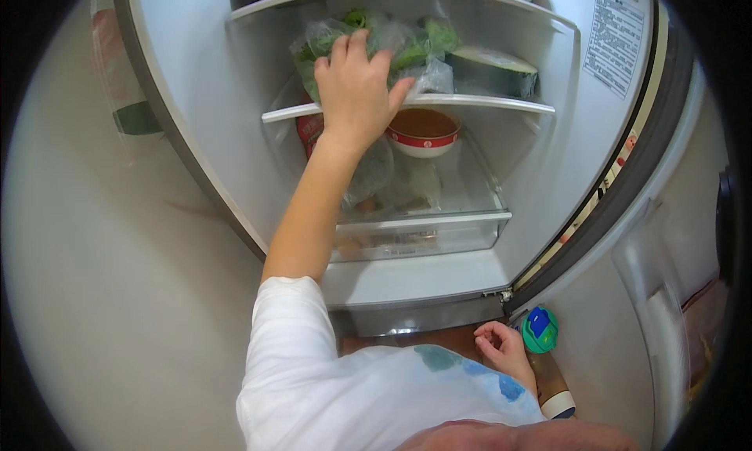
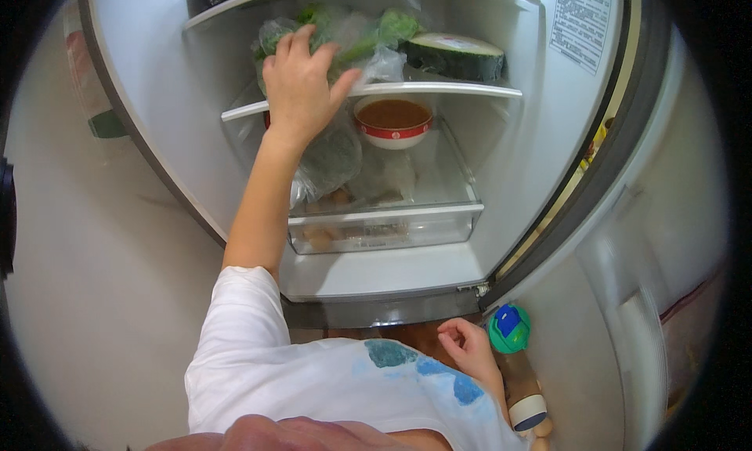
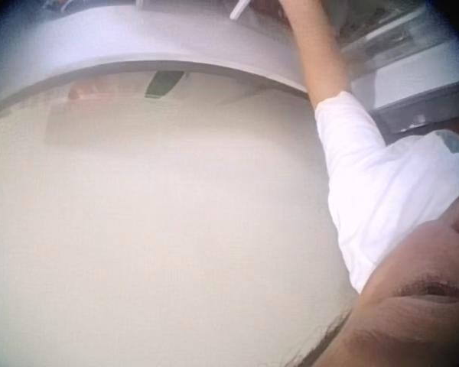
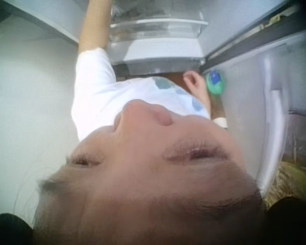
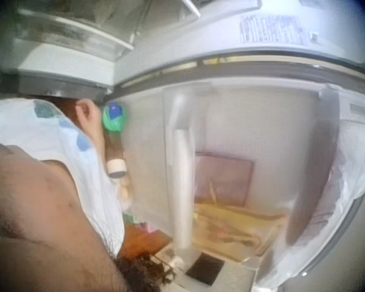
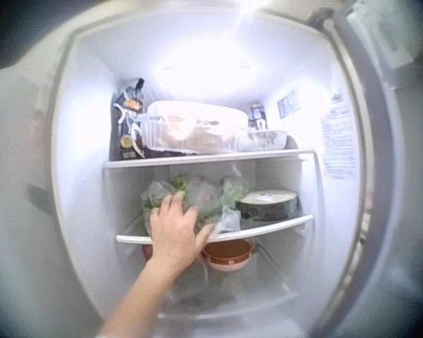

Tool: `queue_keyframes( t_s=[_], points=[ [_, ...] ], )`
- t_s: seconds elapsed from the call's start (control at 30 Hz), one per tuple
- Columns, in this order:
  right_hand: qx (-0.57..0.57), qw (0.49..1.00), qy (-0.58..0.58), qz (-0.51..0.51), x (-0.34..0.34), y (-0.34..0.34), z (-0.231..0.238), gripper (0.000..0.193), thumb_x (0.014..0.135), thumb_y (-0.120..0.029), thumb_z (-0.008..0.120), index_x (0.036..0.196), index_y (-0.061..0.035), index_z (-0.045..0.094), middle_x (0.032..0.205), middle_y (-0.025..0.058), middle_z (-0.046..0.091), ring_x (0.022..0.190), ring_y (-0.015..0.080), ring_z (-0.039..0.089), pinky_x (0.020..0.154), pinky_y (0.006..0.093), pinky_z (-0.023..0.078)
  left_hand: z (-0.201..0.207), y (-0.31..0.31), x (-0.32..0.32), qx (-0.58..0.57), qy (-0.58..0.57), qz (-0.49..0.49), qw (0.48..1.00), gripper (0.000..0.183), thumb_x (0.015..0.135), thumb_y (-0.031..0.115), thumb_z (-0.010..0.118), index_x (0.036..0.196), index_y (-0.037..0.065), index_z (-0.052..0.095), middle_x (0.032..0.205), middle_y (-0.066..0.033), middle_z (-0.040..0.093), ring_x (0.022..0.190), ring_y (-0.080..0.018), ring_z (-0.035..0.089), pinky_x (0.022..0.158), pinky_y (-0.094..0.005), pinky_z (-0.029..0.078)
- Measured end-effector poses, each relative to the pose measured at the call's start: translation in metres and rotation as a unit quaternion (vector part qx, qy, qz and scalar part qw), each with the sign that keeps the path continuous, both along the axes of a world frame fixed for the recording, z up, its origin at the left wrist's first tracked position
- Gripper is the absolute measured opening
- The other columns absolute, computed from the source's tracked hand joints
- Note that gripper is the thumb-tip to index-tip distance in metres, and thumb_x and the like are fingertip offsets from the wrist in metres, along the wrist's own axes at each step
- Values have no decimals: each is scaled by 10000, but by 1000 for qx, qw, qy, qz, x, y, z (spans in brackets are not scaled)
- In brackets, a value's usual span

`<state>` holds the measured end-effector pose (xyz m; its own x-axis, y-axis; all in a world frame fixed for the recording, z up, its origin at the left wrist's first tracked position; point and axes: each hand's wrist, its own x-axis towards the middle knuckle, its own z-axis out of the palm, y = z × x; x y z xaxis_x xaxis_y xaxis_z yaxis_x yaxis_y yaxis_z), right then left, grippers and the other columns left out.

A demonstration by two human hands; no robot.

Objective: The person wipes the exterior of a rice cooker with a dark cloth, then wipes the dining table surface. They place a bowl of soup into the refrigerator, rearrange items inside, and later rinse the cloth at the kitchen sink.

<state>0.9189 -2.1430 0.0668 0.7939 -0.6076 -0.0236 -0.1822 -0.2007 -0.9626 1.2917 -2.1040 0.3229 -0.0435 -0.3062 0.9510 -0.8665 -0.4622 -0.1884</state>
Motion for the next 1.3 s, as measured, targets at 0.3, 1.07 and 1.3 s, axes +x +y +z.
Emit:
queue_keyframes(
  t_s=[0.3,1.07,1.3],
  points=[
    [-45,999,-1,3,-1,2,-1,103,840,-65,664,925,-12,638,751,22,623,644,73,552,581,218,453,-2,7,-4,17,0,-47,999,298,717,299,747,929,94,700,1220,-143,569,1161,-311,494,839,-455,397],
    [-36,997,-3,72,-20,-6,-1,135,858,-88,642,969,-10,638,826,52,660,740,116,617,682,251,512,12,16,-18,-38,37,86,995,420,729,208,721,1129,131,620,1289,-105,493,1237,-306,435,921,-515,386],
    [-31,996,-24,82,-24,-6,0,133,863,-79,632,973,-5,633,826,51,662,753,117,624,693,252,518,124,21,-32,-82,-139,33,986,769,690,66,688,1391,208,405,1379,-96,456,1318,-277,402,979,-592,340]
  ],
)
